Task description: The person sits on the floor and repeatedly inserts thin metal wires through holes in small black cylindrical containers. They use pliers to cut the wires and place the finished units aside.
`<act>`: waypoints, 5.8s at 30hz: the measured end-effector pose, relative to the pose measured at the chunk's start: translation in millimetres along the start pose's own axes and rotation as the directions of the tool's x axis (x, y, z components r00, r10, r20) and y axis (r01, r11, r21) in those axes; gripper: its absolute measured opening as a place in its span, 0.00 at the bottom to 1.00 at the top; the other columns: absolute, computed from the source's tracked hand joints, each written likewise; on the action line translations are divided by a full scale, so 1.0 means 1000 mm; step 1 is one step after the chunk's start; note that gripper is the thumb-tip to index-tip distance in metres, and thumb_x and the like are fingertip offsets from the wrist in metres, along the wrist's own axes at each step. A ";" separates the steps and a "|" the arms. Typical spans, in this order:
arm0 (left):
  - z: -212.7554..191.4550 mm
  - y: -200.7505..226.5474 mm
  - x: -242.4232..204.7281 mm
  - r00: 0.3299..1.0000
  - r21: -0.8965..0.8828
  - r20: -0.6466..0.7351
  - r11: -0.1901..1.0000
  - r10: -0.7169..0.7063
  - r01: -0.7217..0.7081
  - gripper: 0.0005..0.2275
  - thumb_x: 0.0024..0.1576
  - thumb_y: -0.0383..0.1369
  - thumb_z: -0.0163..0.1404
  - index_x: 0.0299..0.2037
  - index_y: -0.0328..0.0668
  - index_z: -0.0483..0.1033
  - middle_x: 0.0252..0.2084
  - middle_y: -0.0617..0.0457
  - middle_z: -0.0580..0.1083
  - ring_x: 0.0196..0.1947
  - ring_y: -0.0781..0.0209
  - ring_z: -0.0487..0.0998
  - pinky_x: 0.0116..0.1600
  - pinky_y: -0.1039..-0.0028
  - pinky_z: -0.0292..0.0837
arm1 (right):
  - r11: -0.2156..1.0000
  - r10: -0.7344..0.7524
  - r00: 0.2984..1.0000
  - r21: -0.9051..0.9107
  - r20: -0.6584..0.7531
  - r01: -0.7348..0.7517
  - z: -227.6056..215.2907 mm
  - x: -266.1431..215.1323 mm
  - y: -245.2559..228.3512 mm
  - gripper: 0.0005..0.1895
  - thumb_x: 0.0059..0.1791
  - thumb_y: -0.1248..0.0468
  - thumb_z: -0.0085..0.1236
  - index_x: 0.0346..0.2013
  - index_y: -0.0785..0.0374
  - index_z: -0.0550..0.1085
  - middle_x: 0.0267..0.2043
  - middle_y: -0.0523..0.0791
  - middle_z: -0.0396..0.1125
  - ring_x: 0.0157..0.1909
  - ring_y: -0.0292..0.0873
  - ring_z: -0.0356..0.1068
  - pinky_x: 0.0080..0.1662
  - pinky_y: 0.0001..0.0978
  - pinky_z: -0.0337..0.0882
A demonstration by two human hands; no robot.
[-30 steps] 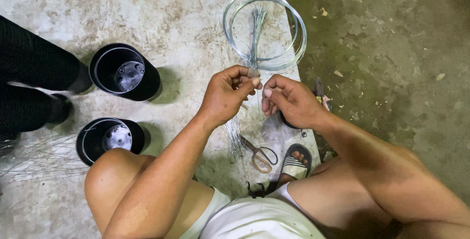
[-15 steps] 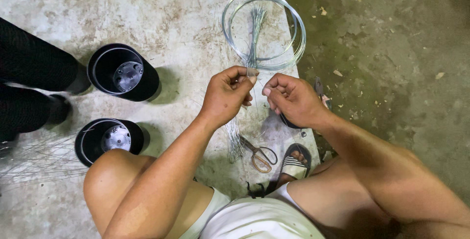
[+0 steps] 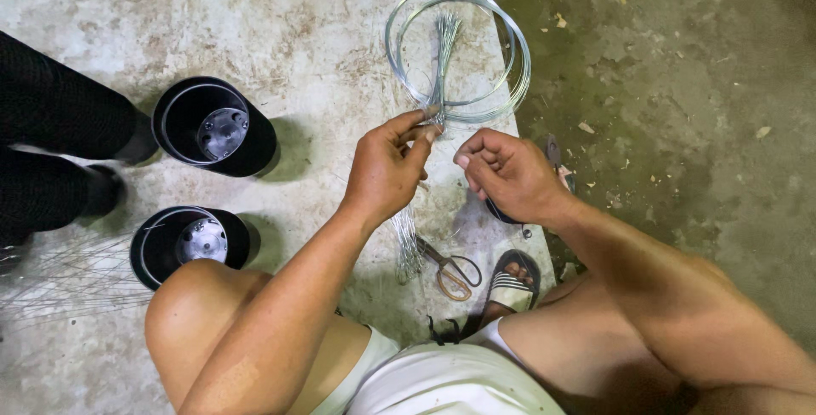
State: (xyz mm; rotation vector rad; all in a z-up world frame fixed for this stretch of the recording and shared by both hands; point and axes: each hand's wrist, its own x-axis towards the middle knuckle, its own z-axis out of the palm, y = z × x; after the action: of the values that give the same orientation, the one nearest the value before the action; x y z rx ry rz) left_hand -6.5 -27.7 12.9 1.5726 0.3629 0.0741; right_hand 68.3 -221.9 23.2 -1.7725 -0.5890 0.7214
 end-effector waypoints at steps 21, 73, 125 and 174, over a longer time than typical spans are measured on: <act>-0.068 0.000 0.041 0.926 -0.128 -0.271 0.943 0.263 -0.306 0.14 0.69 0.38 0.42 0.46 0.37 0.78 0.40 0.52 0.83 0.24 0.74 0.64 0.31 0.81 0.63 | 0.837 -0.083 0.951 -0.497 0.298 0.229 -0.009 -0.009 0.008 0.06 0.49 0.64 0.62 0.38 0.63 0.80 0.32 0.46 0.75 0.31 0.38 0.73 0.35 0.32 0.72; -0.218 -0.152 0.031 0.810 0.903 -0.423 0.265 0.406 0.338 0.13 0.64 0.43 0.53 0.34 0.48 0.86 0.32 0.43 0.80 0.36 0.44 0.80 0.61 0.52 0.61 | 0.934 0.114 0.981 0.353 -0.156 -0.052 -0.059 0.014 0.029 0.09 0.52 0.69 0.57 0.46 0.70 0.75 0.40 0.46 0.74 0.40 0.41 0.77 0.44 0.30 0.79; 0.017 -0.014 -0.018 0.992 -0.277 0.127 0.961 0.013 0.023 0.12 0.60 0.27 0.55 0.51 0.29 0.80 0.42 0.54 0.81 0.39 0.72 0.79 0.47 0.80 0.75 | 0.903 -0.397 0.816 -0.337 -0.420 0.266 0.007 -0.023 -0.024 0.05 0.50 0.71 0.64 0.41 0.67 0.78 0.36 0.44 0.74 0.38 0.33 0.72 0.43 0.26 0.72; 0.051 0.002 -0.047 0.956 0.088 -0.248 0.986 0.160 -0.142 0.13 0.57 0.29 0.58 0.50 0.34 0.81 0.41 0.46 0.83 0.39 0.66 0.84 0.45 0.75 0.77 | 0.878 -0.396 0.820 -0.431 -0.414 0.207 0.014 -0.021 -0.019 0.06 0.50 0.71 0.65 0.42 0.68 0.81 0.36 0.48 0.78 0.36 0.33 0.78 0.39 0.24 0.76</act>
State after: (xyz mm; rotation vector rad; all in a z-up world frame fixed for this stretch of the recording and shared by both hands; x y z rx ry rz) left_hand -36.8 -90.0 21.3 1.6623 0.4489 0.3883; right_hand 43.4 -221.8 41.5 -2.0400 -0.6639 -0.0930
